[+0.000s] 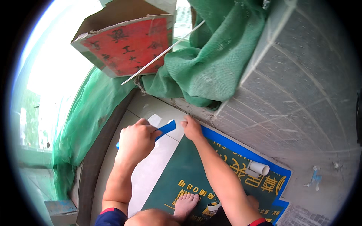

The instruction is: The person applies blue tape and green protective film to the baseboard and lower wall area, smoothing it by hand and cutting the film with scissors to fit around an outlet and corners.

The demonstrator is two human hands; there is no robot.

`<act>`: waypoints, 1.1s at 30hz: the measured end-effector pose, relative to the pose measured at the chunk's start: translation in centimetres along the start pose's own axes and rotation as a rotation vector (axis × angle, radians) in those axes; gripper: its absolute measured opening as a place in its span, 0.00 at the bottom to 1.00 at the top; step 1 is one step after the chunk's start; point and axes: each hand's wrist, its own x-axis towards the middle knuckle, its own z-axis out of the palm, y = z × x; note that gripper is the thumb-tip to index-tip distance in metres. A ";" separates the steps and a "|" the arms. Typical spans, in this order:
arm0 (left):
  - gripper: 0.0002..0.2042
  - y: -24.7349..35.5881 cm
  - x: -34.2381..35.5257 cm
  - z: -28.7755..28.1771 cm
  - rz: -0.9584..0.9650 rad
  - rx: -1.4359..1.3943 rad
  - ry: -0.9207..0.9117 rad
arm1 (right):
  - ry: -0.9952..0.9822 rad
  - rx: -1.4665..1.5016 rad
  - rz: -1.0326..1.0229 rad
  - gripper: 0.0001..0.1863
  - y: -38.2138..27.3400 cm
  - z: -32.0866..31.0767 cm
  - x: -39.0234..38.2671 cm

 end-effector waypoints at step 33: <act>0.13 23.1 -7.1 15.3 0.755 -0.388 -0.852 | 0.450 1.555 0.432 0.21 5.7 -19.7 -39.7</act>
